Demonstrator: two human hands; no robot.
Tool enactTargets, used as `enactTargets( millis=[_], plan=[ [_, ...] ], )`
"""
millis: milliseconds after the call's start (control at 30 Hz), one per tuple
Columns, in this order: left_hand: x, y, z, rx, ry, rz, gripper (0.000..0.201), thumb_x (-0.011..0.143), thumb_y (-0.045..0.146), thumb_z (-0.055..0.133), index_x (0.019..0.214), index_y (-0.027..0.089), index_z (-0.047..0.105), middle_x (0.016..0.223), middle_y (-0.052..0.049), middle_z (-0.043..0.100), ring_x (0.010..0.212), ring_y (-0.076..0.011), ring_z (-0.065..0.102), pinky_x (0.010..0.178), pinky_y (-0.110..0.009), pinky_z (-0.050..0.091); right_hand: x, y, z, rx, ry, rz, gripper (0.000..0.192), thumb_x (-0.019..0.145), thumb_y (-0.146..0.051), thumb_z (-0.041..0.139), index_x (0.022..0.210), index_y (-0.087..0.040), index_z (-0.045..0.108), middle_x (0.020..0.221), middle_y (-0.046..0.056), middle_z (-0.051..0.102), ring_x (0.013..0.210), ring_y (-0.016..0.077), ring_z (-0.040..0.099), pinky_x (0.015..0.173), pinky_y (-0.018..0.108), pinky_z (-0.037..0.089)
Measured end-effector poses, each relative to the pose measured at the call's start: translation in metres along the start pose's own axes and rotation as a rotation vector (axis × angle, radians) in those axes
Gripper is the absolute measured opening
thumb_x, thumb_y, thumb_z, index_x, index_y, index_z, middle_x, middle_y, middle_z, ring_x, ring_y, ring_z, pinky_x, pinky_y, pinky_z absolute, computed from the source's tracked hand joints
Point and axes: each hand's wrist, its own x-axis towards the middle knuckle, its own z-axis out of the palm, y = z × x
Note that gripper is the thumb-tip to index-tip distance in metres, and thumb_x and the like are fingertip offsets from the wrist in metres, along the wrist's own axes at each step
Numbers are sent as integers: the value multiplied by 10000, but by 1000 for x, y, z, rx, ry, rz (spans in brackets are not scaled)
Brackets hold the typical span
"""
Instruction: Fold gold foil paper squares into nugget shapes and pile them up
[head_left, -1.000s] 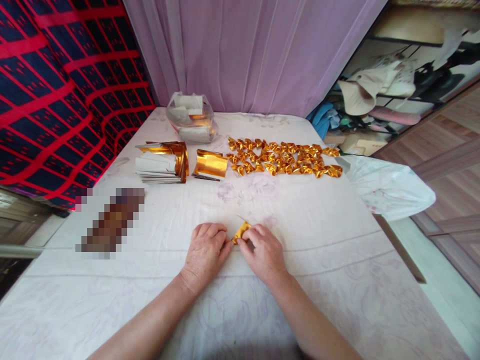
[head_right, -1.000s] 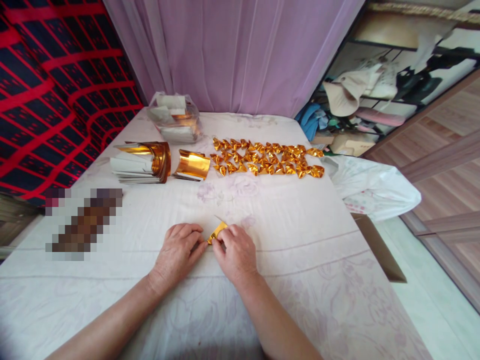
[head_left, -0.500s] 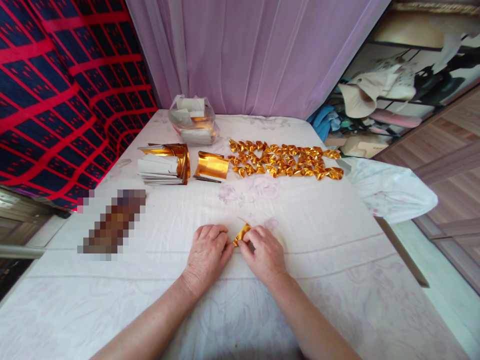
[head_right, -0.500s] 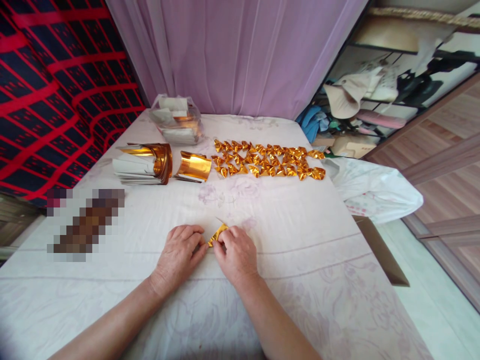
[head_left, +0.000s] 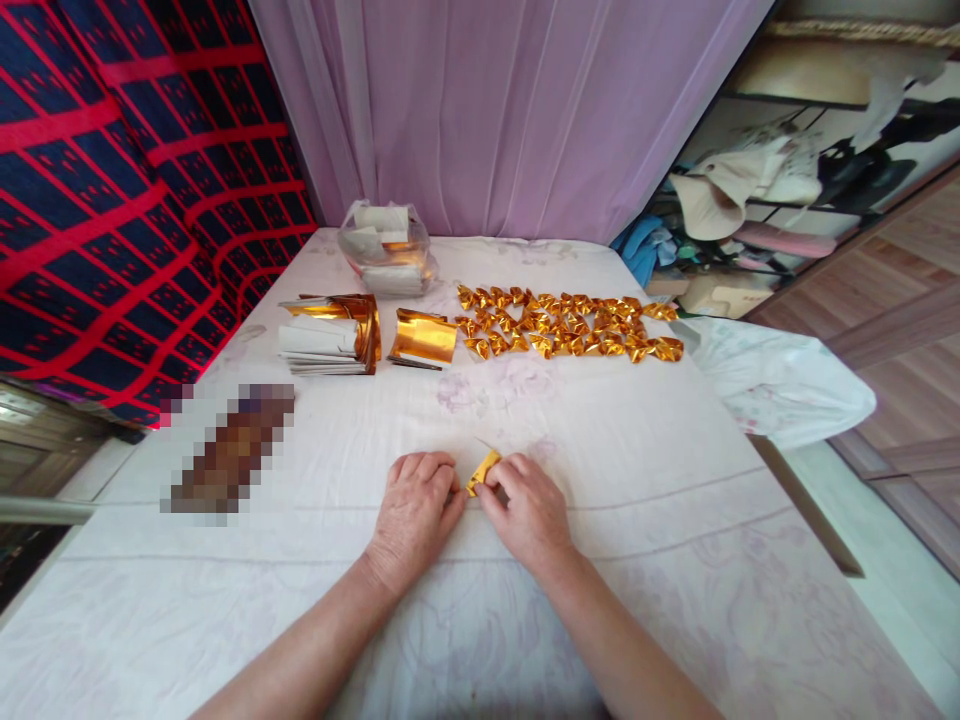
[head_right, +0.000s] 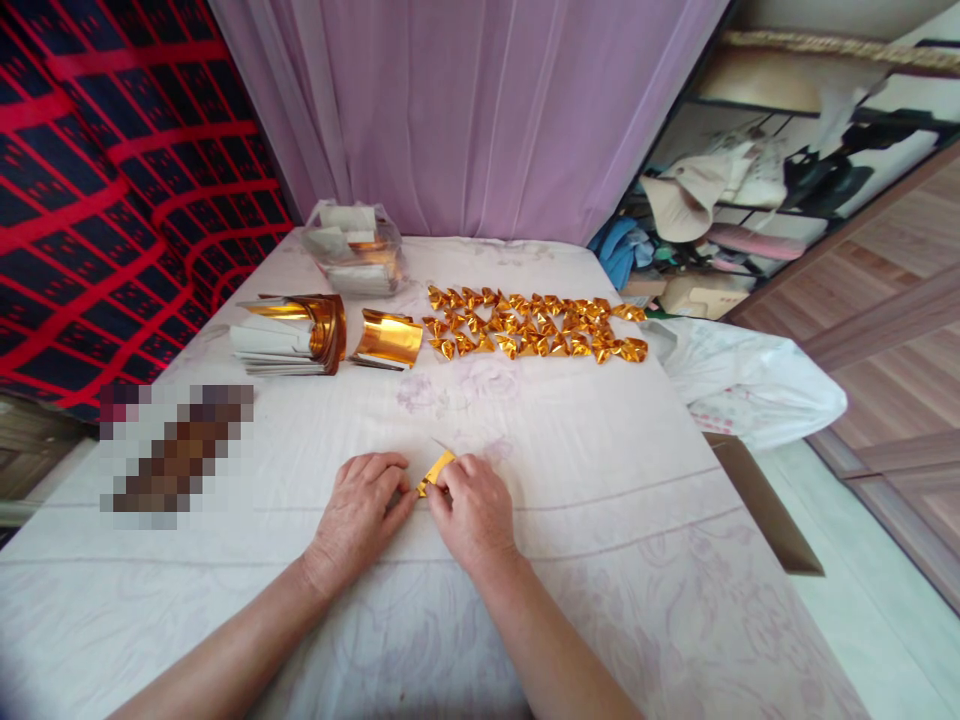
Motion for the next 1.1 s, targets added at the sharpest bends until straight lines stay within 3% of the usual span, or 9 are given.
enactTargets(
  millis=[233,400,567,800,933,1100],
  plan=[
    [0,-1,0,-11,-23,-17,21,871,221,612,875,213,631,1035,-39,617,971,-231,529,878,-412,395,1,2,-3,86,-74,32,76,847,-207,623,779,-219,593,845,15,613,819,172,584,719,274,395],
    [-2,-3,4,-28,2,15,189,894,209,588,1006,316,696,1088,-27,594,1004,-226,514,909,-420,371,2,9,-5,179,-100,11,74,847,-170,608,798,-225,601,850,6,616,829,163,589,733,270,408],
    [-1,-4,5,-36,-3,4,184,888,219,601,1005,314,707,1087,-29,593,1006,-227,515,918,-421,374,2,19,-5,254,-118,-23,101,844,-135,590,809,-226,615,858,2,612,830,150,594,735,259,420],
    [1,-3,3,-54,-33,-16,191,878,211,601,1003,306,709,1093,-26,598,1021,-227,524,923,-420,380,1,6,-6,121,-86,-11,36,833,-198,625,818,-214,597,843,15,596,810,169,582,728,277,417],
    [2,-4,2,-74,-54,-36,186,882,221,593,1008,300,705,1100,-25,609,1039,-230,529,924,-425,379,2,-6,-4,9,-61,57,122,794,-282,694,800,-213,593,832,25,593,814,196,582,719,296,415],
    [3,-5,0,-86,-89,-48,211,874,207,584,1021,305,701,1118,-22,606,1063,-235,531,939,-433,374,3,-4,-5,43,-88,56,90,798,-240,688,807,-221,600,847,14,600,838,188,585,725,289,415]
  ],
)
